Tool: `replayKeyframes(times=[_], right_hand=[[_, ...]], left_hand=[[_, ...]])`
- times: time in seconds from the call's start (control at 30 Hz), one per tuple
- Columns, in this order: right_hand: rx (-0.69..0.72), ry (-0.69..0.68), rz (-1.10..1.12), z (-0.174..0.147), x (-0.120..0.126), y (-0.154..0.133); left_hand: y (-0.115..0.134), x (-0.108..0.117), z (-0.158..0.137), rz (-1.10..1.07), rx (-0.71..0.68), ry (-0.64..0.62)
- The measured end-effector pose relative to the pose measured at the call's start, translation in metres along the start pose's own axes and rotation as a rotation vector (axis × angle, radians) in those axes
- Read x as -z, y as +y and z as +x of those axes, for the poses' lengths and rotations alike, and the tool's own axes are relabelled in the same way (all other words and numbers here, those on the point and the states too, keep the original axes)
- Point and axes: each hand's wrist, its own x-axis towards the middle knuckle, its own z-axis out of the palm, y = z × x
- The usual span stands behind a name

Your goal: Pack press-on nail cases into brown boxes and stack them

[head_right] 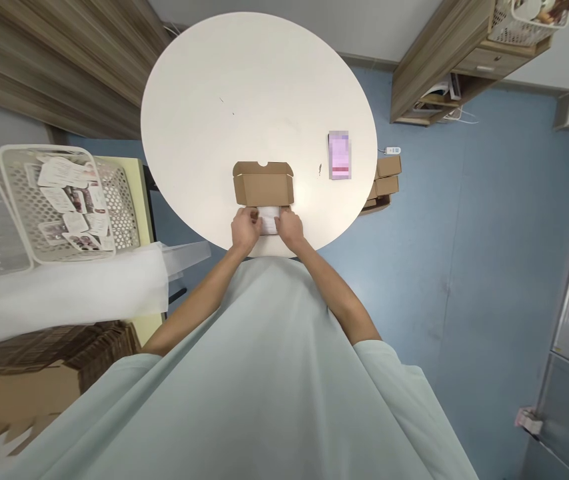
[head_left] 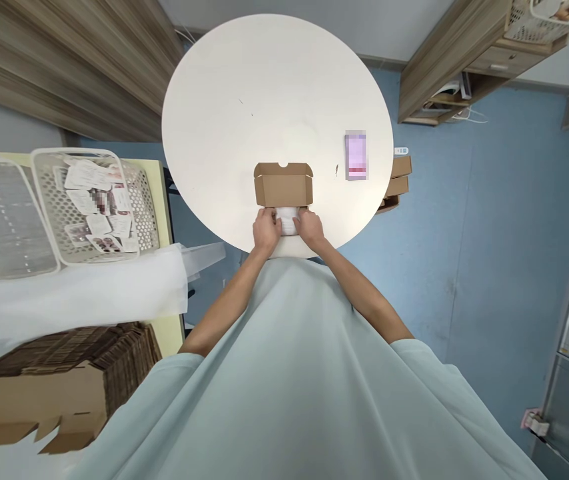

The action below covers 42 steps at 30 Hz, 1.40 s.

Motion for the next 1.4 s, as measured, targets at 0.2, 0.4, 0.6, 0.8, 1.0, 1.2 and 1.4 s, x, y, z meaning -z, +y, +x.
replayKeyframes(times=[0.2,0.4,0.6,0.8,1.0,1.2,1.4], right_hand=[[-0.059,0.333,0.278,0.018,0.04,0.037],[-0.063,0.215,0.557,0.061,0.047,0.045],[-0.03,0.152,0.667,0.069,0.046,0.039],[0.063,0.189,0.588,0.064,0.058,0.034],[0.157,0.237,0.418,0.039,0.071,0.019],[0.225,0.25,0.327,0.005,0.052,0.024],[0.294,0.207,0.304,-0.023,0.019,0.043]], left_hand=[[-0.007,0.046,0.042,-0.229,0.047,0.253],[0.018,0.06,0.076,-0.383,0.238,0.022],[0.038,0.066,0.07,-0.493,0.21,-0.061],[0.038,0.075,0.069,-0.54,0.097,-0.08],[0.024,0.073,0.07,-0.548,-0.043,-0.095],[0.007,0.058,0.045,-0.545,-0.02,-0.042],[-0.012,0.039,0.009,-0.451,-0.034,-0.09]])
